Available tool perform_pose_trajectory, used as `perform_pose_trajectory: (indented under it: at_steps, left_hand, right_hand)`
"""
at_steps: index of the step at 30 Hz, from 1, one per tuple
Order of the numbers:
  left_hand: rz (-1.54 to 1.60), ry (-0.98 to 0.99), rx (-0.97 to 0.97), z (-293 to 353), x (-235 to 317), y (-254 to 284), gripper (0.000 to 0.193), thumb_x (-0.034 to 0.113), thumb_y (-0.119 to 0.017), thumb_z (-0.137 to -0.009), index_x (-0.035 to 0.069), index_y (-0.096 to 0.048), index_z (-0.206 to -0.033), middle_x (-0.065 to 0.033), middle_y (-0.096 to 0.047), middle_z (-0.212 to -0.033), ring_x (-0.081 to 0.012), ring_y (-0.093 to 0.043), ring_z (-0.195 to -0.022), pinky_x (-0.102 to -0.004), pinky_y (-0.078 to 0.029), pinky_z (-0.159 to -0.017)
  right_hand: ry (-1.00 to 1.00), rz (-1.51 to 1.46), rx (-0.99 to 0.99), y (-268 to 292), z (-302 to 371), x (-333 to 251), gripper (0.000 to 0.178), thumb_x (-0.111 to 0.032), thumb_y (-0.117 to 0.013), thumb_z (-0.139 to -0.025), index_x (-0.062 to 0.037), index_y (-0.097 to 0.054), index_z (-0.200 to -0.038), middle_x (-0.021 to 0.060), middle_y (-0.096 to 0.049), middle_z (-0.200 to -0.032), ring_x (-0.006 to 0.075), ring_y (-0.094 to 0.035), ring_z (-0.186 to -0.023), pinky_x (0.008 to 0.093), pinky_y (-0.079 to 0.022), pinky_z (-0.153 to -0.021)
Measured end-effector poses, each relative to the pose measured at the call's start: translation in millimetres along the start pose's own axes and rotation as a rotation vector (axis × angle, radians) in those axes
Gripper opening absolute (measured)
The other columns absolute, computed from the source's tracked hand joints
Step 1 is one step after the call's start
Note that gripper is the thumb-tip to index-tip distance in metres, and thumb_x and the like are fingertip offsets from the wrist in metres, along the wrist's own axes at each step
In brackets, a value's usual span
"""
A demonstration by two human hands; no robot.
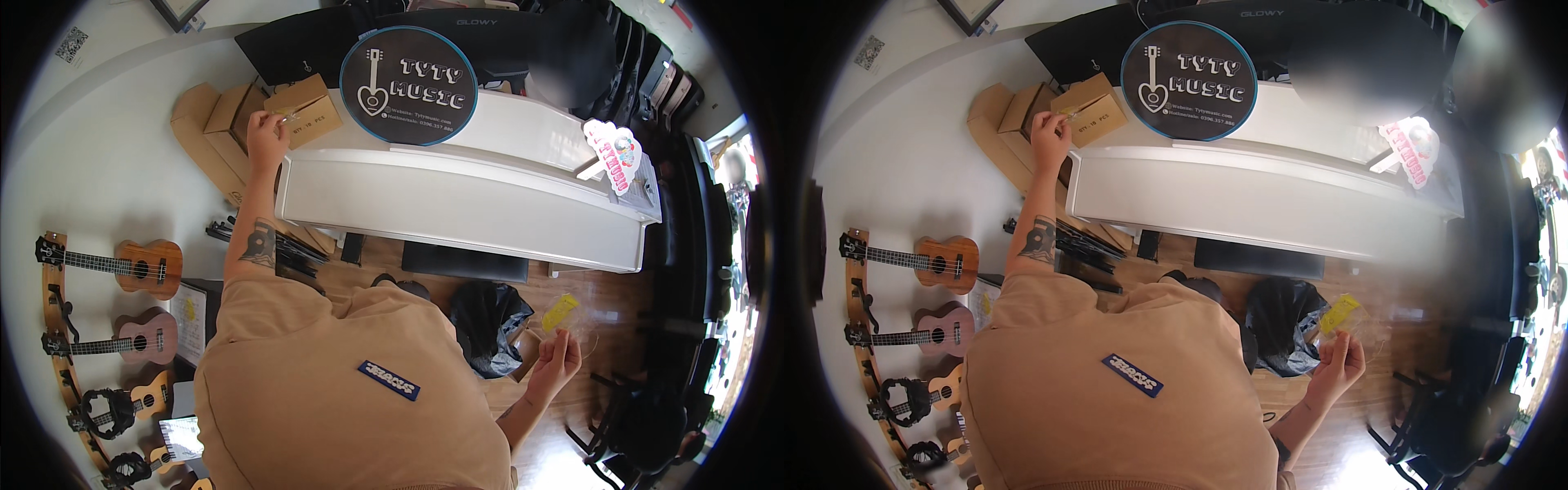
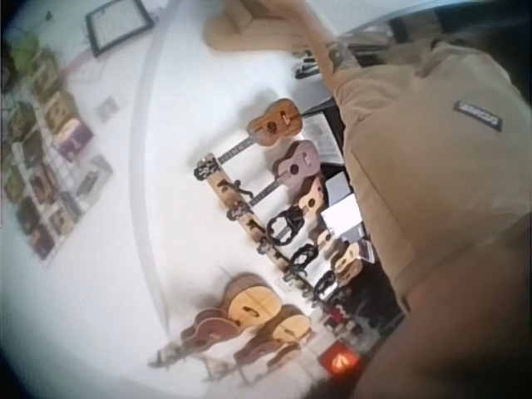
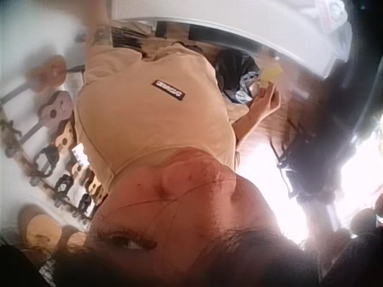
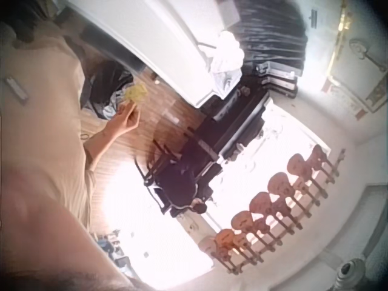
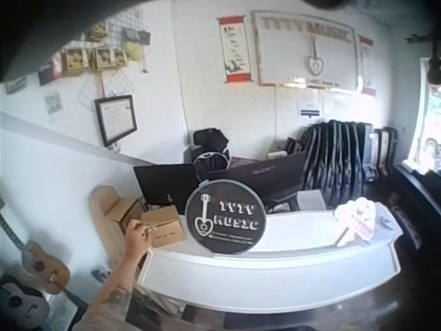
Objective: The person opens a small yellow packet and removes a guitar string. They then thread the string through the soundhole of an acoustic guitar resting on their lap, pull it to the headstock, and begin winding it onto a tuning peg.
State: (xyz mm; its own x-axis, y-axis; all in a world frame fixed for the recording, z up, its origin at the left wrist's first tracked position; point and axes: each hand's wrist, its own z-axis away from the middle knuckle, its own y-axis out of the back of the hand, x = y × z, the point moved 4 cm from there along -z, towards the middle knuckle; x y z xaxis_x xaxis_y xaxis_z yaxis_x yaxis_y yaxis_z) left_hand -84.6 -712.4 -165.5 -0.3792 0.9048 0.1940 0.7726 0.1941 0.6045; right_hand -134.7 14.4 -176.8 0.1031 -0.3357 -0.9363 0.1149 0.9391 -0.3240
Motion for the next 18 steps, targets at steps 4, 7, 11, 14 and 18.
perform_pose_trajectory:
  at_steps: [4,7,11,14,18]
  left_hand:
    - [-0.158,-0.009,-0.101,-3,9,-29,0.015,0.018,-0.079,-0.086,0.014,-0.078,-0.1,-0.0085,-0.07,-0.115,-0.0308,-0.066,-0.112,-0.0443,-0.056,-0.095]
    - [-0.301,-0.045,-0.117,8,-17,-47,0.02,0.023,-0.078,-0.088,0.016,-0.078,-0.106,-0.0119,-0.072,-0.12,-0.0357,-0.066,-0.116,-0.0481,-0.055,-0.098]
    - [-0.46,0.02,-0.151,-3,-12,-40,0.019,0.024,-0.068,-0.098,0.016,-0.078,-0.113,-0.0123,-0.075,-0.117,-0.0367,-0.07,-0.107,-0.0479,-0.058,-0.091]
    - [-0.557,0.051,-0.226,-5,-4,-42,0.026,0.028,-0.058,-0.106,0.015,-0.073,-0.122,-0.0108,-0.071,-0.125,-0.0357,-0.068,-0.113,-0.0491,-0.061,-0.089]
    - [-0.648,0.162,-0.361,-17,38,-36,0.032,0.031,-0.05,-0.109,0.014,-0.071,-0.127,-0.0107,-0.067,-0.132,-0.0345,-0.066,-0.12,-0.0495,-0.062,-0.092]
  right_hand:
    - [0.016,0.006,0.058,20,6,8,0.013,-0.009,-0.069,-0.106,0.0012,-0.072,-0.098,0.0,-0.064,-0.077,0.0044,-0.039,-0.058,0.0247,-0.033,-0.055]
    - [0.014,0.143,0.131,18,14,-5,0.014,-0.01,-0.071,-0.105,0.0017,-0.073,-0.098,-0.0013,-0.059,-0.072,0.0051,-0.043,-0.059,0.0249,-0.035,-0.055]
    - [-0.011,0.085,0.154,16,19,-17,0.016,-0.01,-0.072,-0.103,0.0063,-0.074,-0.101,-0.0005,-0.06,-0.073,0.0068,-0.05,-0.062,0.0241,-0.04,-0.058]
    - [-0.002,0.029,0.162,23,28,-17,0.017,-0.01,-0.073,-0.103,0.0067,-0.074,-0.103,-0.0003,-0.061,-0.074,0.007,-0.05,-0.063,0.0243,-0.04,-0.059]
    - [0.019,0.0,0.195,30,39,-11,0.016,-0.012,-0.074,-0.103,0.0037,-0.074,-0.098,-0.0006,-0.059,-0.075,0.0076,-0.049,-0.062,0.0261,-0.04,-0.058]
